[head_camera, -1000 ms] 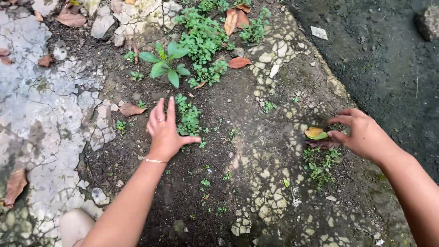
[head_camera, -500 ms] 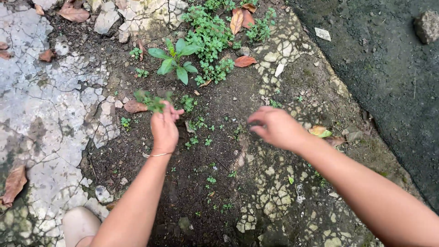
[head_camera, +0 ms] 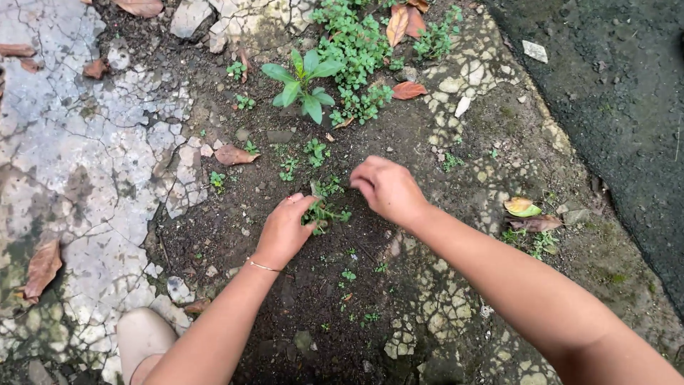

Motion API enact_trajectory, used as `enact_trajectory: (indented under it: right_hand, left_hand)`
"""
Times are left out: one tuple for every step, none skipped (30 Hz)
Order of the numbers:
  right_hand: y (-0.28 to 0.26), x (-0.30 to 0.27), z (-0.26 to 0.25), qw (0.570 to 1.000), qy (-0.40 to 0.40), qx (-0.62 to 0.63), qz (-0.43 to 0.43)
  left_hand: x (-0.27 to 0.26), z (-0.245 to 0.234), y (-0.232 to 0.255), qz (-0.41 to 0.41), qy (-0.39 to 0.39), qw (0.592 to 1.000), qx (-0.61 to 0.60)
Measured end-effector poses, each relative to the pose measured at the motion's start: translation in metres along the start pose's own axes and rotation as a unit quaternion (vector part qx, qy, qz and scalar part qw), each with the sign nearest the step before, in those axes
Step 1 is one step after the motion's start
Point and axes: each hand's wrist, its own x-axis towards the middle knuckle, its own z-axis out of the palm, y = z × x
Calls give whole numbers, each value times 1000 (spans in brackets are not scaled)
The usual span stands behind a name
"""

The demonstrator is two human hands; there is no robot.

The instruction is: The person is pulling out weeds from the ground in a garden.

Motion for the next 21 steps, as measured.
enact_trajectory:
  right_hand:
    - [0,-4,6,1000,-2,-1,0]
    - [1,-9,11,998,-16,2,-62]
    - [3,-14,16,992,-29,6,-124]
    - [7,-17,27,992,-29,5,-121]
    - [11,-20,37,984,-50,-37,-167]
    - [15,-23,48,971,-72,-79,-212]
    - [21,-22,55,972,-71,-78,-210]
    - [28,-21,61,974,-80,-103,-184]
    - [34,-20,68,975,-90,-128,-157]
    - [27,-24,62,975,-91,-126,-156]
    - [19,-29,56,981,-100,-107,-129]
    - [12,-31,49,985,-108,-89,-104]
    - [7,-41,48,984,-110,-88,-104]
    - [2,-48,47,980,-145,-63,-122]
    - [-2,-56,45,973,-179,-38,-139]
    - [-7,-65,49,973,-179,-37,-139]
    - [-11,-73,54,965,-212,-32,-152]
    - [-15,-82,58,955,-246,-26,-165]
    - [-20,-84,57,955,-245,-26,-164]
    - [-25,-86,57,952,-262,-38,-151]
    - [-30,-89,56,949,-279,-49,-138]
  left_hand:
    - [-2,3,-5,-2,0,1000,-2]
    - [-3,7,-10,-11,6,999,-30]
    - [-4,11,-13,-20,11,998,-58]
    - [-3,12,-17,-19,9,998,-59]
    - [-1,13,-20,-15,3,999,-45]
    - [0,13,-23,-11,-4,1000,-29]
    - [2,16,-29,-10,-6,1000,-29]
    - [3,20,-34,-20,21,999,-43]
    - [5,23,-40,-31,49,997,-57]
    - [7,13,-34,-33,46,997,-58]
    - [10,4,-28,-34,55,994,-84]
    - [13,-5,-22,-35,65,991,-111]
    - [11,-5,-24,-38,64,991,-111]
    - [11,-5,-26,23,57,989,-135]
    - [11,-5,-27,84,50,983,-158]
    - [9,-6,-23,85,50,983,-157]
    - [7,-7,-18,69,13,987,-142]
    - [6,-7,-13,53,-24,990,-127]
    - [5,-9,-6,54,-24,990,-127]
    - [4,-11,2,24,-19,992,-122]
    - [4,-12,9,-5,-14,993,-117]
